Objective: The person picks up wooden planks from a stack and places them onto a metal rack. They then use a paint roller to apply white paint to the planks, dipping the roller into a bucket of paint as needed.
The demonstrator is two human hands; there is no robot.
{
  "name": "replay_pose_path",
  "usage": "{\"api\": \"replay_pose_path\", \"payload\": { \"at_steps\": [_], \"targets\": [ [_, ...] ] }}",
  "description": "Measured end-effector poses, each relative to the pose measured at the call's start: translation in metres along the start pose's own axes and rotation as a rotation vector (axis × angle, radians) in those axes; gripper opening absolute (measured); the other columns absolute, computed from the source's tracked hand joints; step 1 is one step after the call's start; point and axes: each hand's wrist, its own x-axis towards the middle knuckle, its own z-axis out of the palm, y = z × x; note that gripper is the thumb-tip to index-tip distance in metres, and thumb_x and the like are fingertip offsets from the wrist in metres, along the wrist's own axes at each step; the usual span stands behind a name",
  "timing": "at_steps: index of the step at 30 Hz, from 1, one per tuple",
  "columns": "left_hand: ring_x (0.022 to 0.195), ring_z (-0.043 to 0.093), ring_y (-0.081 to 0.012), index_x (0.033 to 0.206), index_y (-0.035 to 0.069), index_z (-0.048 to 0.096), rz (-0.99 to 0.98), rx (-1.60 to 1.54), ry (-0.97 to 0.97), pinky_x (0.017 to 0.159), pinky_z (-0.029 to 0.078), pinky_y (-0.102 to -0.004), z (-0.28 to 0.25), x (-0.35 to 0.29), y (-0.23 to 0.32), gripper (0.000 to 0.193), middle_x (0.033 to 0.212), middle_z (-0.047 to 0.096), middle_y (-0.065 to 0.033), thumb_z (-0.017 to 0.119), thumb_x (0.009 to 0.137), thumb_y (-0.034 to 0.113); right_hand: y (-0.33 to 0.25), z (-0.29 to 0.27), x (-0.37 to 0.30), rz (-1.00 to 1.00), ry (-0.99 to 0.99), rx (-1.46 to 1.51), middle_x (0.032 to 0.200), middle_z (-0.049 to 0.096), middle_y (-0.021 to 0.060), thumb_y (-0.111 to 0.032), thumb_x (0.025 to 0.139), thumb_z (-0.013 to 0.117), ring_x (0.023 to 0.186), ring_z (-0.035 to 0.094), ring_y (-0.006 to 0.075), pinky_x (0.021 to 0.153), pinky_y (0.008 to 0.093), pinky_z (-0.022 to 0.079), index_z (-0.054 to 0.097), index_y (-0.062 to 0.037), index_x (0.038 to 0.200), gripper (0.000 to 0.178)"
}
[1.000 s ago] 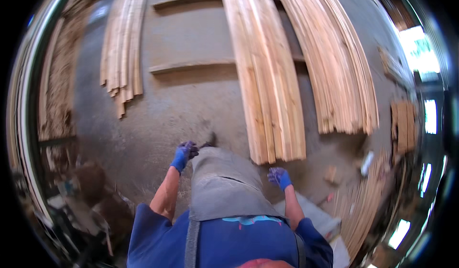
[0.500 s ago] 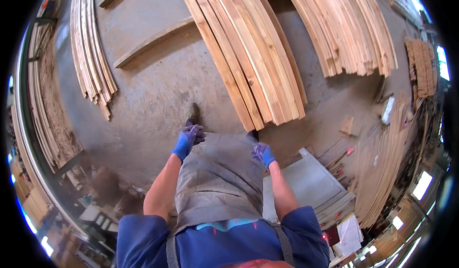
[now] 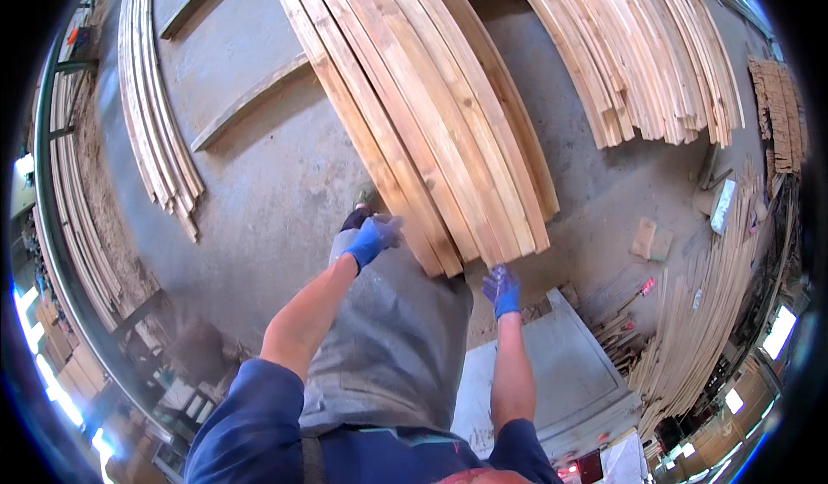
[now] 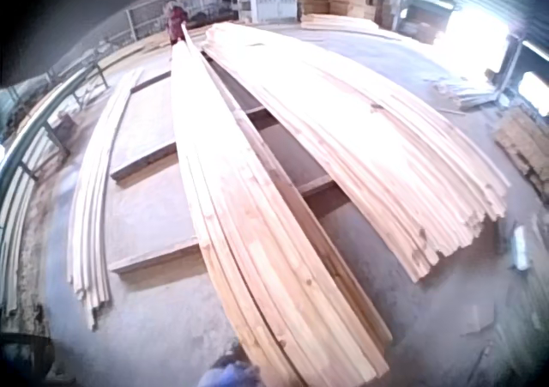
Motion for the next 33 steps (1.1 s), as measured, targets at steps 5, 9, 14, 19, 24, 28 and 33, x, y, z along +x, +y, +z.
{"api": "replay_pose_path", "payload": {
  "at_steps": [5,9,14,19,24,28,33],
  "targets": [
    [0.073,0.067,-0.0186,0.112,0.002,0.060,-0.018,-0.019,-0.074,0.063,0.053,-0.0272,-0.010,0.046,0.034,0.035,0.092,0.069,-0.0117,0.059,0.093,0.032,-0.008,0.041,0.032,0.072,0.045,0.158,0.143,0.045,-0.0014,-0.042,0.092,0.052,0.119,0.051,0.0310,0.080,0.0415,0.045,0.047,-0.0221,0.137,0.049],
    [0.070,0.067,-0.0174,0.113,0.004,0.061,-0.084,-0.024,-0.155,0.061,0.051,-0.0281,-0.005,0.041,0.071,0.041,0.091,0.069,-0.0114,0.059,0.092,0.039,-0.013,0.057,0.042,0.166,0.279,0.233,0.142,0.045,-0.0067,-0.040,0.093,0.050,0.117,0.050,0.0289,0.081,0.0405,0.042,0.049,-0.0227,0.136,0.047],
    [0.075,0.066,-0.0128,0.115,0.008,0.061,-0.034,0.047,-0.189,0.063,0.049,-0.0256,0.013,0.062,0.113,0.048,0.094,0.069,-0.0053,0.060,0.090,0.049,-0.010,0.058,0.033,0.157,0.272,0.309,0.137,0.050,-0.0065,-0.039,0.093,0.054,0.108,0.054,0.0270,0.077,0.0398,0.045,0.051,-0.0218,0.132,0.043],
    [0.076,0.066,-0.0170,0.105,-0.005,0.063,0.071,0.025,-0.193,0.064,0.051,-0.0305,0.043,0.081,0.128,0.065,0.089,0.066,-0.0097,0.064,0.084,0.056,-0.006,0.057,0.022,0.091,0.249,0.435,0.124,0.056,-0.0024,-0.033,0.089,0.062,0.098,0.059,0.0270,0.075,0.0401,0.048,0.051,-0.0219,0.130,0.043],
    [0.085,0.067,-0.0201,0.107,-0.006,0.060,0.062,0.194,-0.139,0.067,0.052,-0.0290,0.061,0.077,0.136,0.072,0.094,0.065,-0.0130,0.063,0.082,0.061,-0.007,0.051,0.014,0.142,0.294,0.310,0.111,0.058,-0.0002,-0.037,0.089,0.061,0.091,0.058,0.0250,0.077,0.0400,0.048,0.055,-0.0243,0.126,0.039],
    [0.077,0.064,-0.0179,0.099,-0.006,0.059,0.078,0.150,-0.136,0.063,0.051,-0.0301,0.075,0.070,0.137,0.067,0.086,0.064,-0.0121,0.063,0.083,0.060,-0.010,0.041,0.004,0.083,0.281,0.326,0.098,0.060,0.0025,-0.034,0.087,0.063,0.083,0.059,0.0245,0.073,0.0418,0.049,0.060,-0.0216,0.116,0.031],
    [0.061,0.056,-0.0145,0.086,-0.005,0.059,0.200,0.205,0.000,0.056,0.049,-0.0311,0.088,0.055,0.131,0.066,0.071,0.059,-0.0094,0.061,0.085,0.061,-0.017,0.039,-0.014,0.047,0.263,0.338,0.091,0.061,0.0047,-0.032,0.086,0.065,0.066,0.059,0.0237,0.060,0.0390,0.050,0.061,-0.0200,0.108,0.025]
  ]
}}
